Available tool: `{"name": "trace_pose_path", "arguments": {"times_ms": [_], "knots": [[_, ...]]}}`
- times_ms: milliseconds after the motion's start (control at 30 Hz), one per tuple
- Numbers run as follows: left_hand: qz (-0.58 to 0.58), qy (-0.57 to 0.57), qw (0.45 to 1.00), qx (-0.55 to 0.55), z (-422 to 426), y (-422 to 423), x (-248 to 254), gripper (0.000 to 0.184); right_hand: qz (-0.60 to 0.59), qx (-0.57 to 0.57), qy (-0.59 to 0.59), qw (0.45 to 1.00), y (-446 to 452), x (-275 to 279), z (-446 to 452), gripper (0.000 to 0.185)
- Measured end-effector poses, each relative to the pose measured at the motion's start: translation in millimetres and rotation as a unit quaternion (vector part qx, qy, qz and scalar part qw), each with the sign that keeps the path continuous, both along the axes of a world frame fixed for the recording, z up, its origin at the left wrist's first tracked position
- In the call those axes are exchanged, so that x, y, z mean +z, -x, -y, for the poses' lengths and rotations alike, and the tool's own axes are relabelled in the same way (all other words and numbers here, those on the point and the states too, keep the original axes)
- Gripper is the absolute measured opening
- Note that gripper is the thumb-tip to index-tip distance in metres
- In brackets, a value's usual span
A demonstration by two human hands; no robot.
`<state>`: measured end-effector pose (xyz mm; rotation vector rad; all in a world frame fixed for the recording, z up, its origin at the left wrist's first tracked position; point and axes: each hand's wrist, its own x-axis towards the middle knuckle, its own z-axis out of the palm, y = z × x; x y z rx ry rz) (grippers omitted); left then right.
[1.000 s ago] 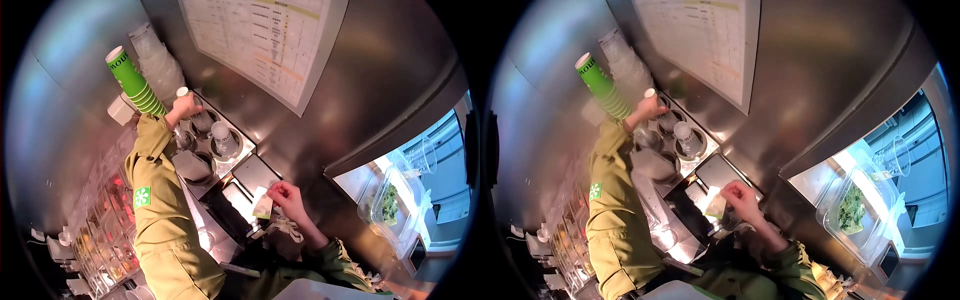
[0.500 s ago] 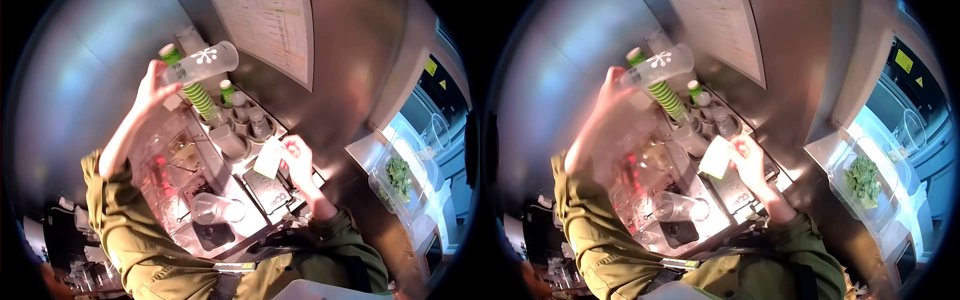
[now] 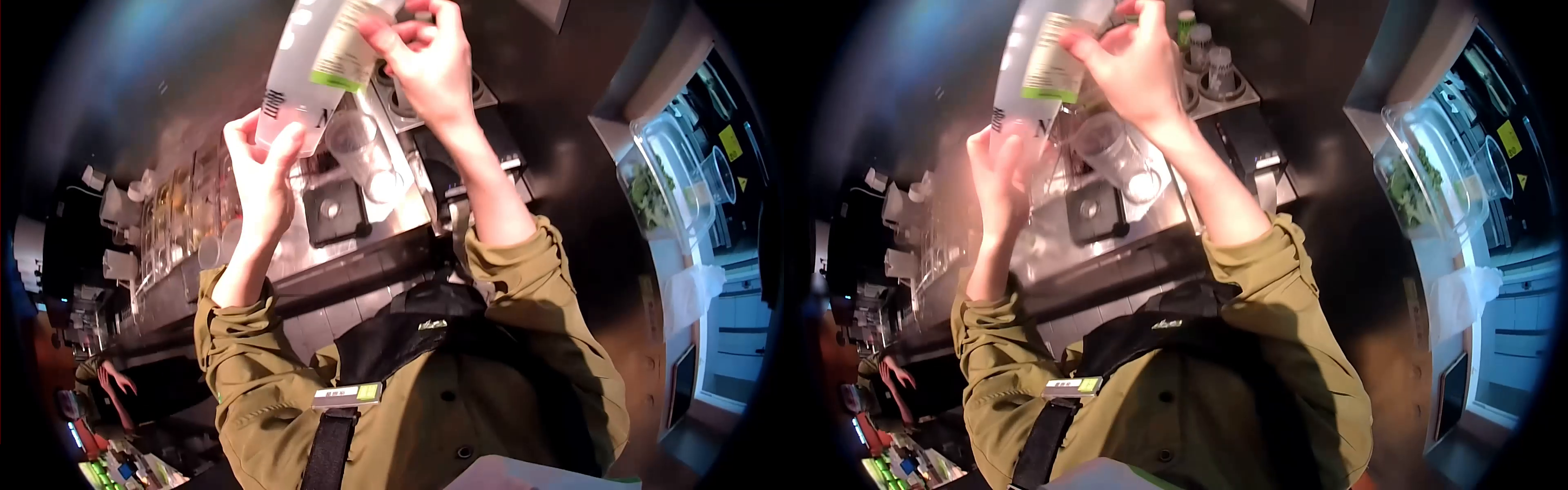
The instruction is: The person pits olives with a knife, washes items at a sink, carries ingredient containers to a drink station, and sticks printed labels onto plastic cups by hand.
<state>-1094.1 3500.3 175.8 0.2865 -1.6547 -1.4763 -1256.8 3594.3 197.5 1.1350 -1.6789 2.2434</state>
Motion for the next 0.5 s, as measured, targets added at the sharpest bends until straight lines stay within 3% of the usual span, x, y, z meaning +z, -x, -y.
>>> {"name": "trace_pose_path", "arguments": {"times_ms": [67, 133, 167, 200, 267, 300, 333, 367, 400, 433, 467, 500], "knots": [[-0.004, -0.138, 0.982, -0.131, -12, -21, -9, 0.042, -0.002, 0.194, 0.093, 0.977, 1, -21, 22, 0.019], [0.075, -0.151, 0.959, -0.227, -4, -47, -50, 0.053, 0.058, 0.33, 0.065, 0.94, -29, -29, 4, 0.067], [0.101, -0.126, 0.956, -0.246, -3, -61, -70, 0.058, 0.027, 0.306, 0.003, 0.952, -49, -49, -3, 0.079], [0.091, -0.112, 0.967, -0.21, -3, -80, -99, 0.057, -0.071, 0.209, -0.064, 0.973, -73, -68, -14, 0.08], [0.088, -0.102, 0.98, -0.146, -9, -96, -150, 0.053, -0.104, 0.185, -0.302, 0.929, -108, -106, -27, 0.09], [0.095, -0.097, 0.988, -0.07, -14, -101, -169, 0.049, -0.023, 0.281, -0.293, 0.914, -109, -131, -33, 0.081], [0.095, -0.082, 0.992, 0.014, -16, -105, -184, 0.045, -0.268, 0.079, -0.244, 0.929, -106, -183, -26, 0.068], [0.089, -0.07, 0.989, 0.095, -15, -111, -199, 0.041, -0.257, 0.02, -0.29, 0.922, -99, -201, -44, 0.056], [0.074, -0.056, 0.981, 0.171, -10, -120, -214, 0.037, -0.089, 0.085, -0.311, 0.942, -90, -219, -68, 0.046], [0.032, -0.057, 0.968, 0.242, -4, -126, -235, 0.048, 0.147, 0.113, -0.299, 0.936, -74, -254, -84, 0.036], [-0.008, -0.055, 0.949, 0.311, 2, -133, -256, 0.06, 0.163, -0.058, -0.344, 0.923, -55, -286, -106, 0.027], [0.062, -0.014, 0.924, 0.376, 2, -135, -257, 0.063, 0.173, -0.134, -0.328, 0.919, -20, -332, -127, 0.031]]}}
